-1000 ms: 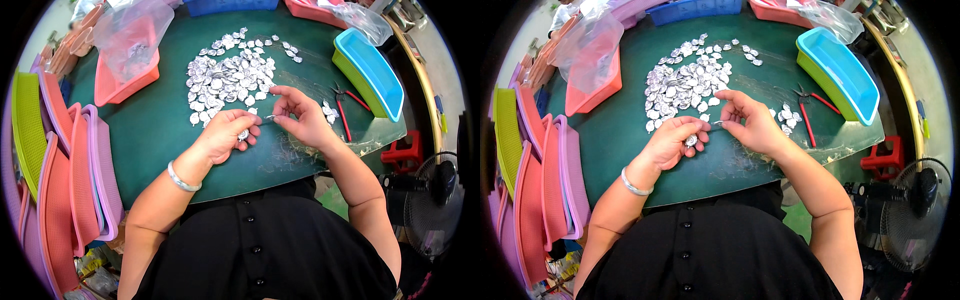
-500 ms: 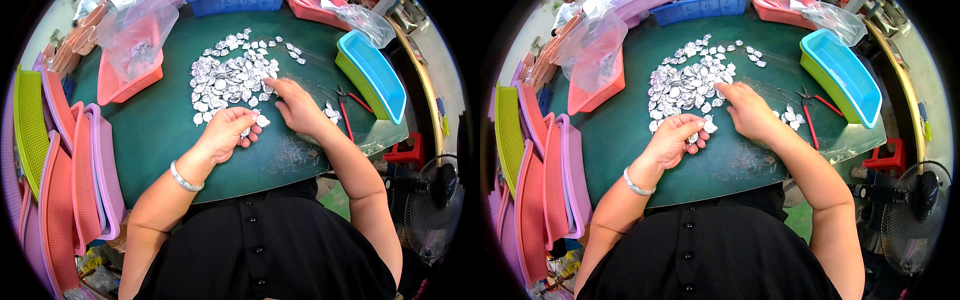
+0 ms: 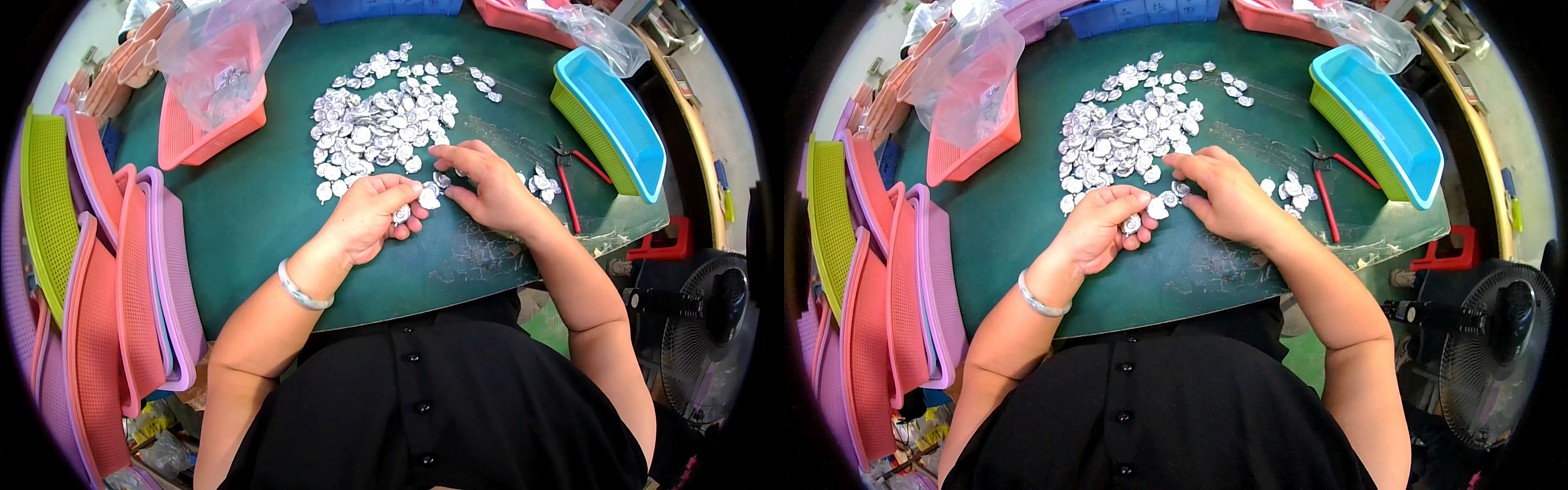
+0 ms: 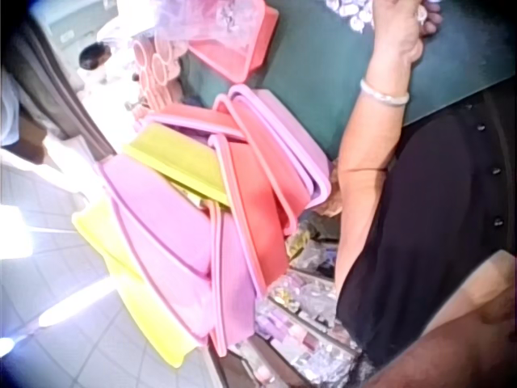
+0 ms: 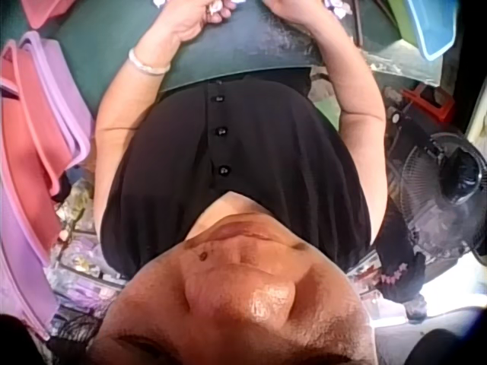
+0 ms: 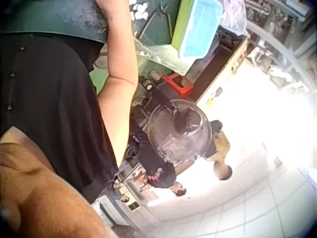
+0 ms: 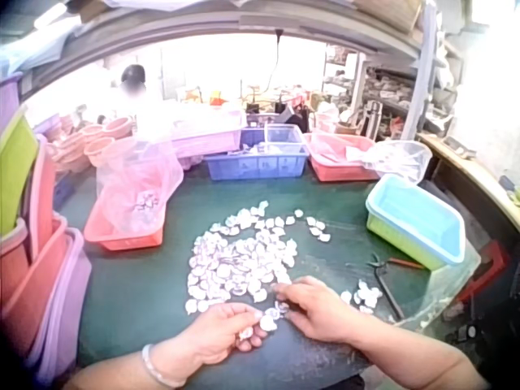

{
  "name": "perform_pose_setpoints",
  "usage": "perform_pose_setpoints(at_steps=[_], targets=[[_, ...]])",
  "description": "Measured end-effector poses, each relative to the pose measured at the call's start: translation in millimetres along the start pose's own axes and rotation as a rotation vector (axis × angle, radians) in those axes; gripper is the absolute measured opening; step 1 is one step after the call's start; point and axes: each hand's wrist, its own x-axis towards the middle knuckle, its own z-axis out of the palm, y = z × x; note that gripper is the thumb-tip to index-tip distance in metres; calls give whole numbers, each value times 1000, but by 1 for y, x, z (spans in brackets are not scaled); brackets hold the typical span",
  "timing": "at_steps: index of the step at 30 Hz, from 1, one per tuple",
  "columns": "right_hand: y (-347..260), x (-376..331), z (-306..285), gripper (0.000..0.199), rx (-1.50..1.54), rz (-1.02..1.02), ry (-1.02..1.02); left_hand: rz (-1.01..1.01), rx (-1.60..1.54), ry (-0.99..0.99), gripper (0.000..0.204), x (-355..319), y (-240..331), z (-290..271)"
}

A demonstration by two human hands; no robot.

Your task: The person sorts small, silver-colored metal pieces on a green table. They pick up individual pieces, inspect them, and place them into a pink plastic basket. The person occasionally gathers pieces from the table into a pile before continuing the sorting process.

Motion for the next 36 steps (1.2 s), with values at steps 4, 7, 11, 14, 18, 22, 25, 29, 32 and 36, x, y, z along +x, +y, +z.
perform_pose_setpoints(at_steps=[4,7,11,14,18,22,25,29,32,36], targets=[[4,0,3,48,-21,-24,10,-2,-3,6,14,1,0,-1],[4,-1,2,47,-37,-14,12,2,-11,-11,14,2,0,-2],[9,-1,6,46,-79,-52,58,-16,-7,22,13,0,2,2],[12,-2,7,45,-58,-18,141,-13,-35,26,14,1,2,2],[14,-4,9,45,399,167,193,7,-45,11,15,0,2,2],[11,-3,3,47,682,337,145,5,-25,-1,16,0,2,2],[4,-2,3,47,823,396,128,26,25,-20,16,0,1,3],[-6,1,3,44,842,416,94,50,57,-42,15,0,-3,2],[-1,1,6,41,794,383,118,47,23,-49,13,0,-3,1],[4,-5,9,41,537,231,133,36,-9,-41,11,1,-2,0]])
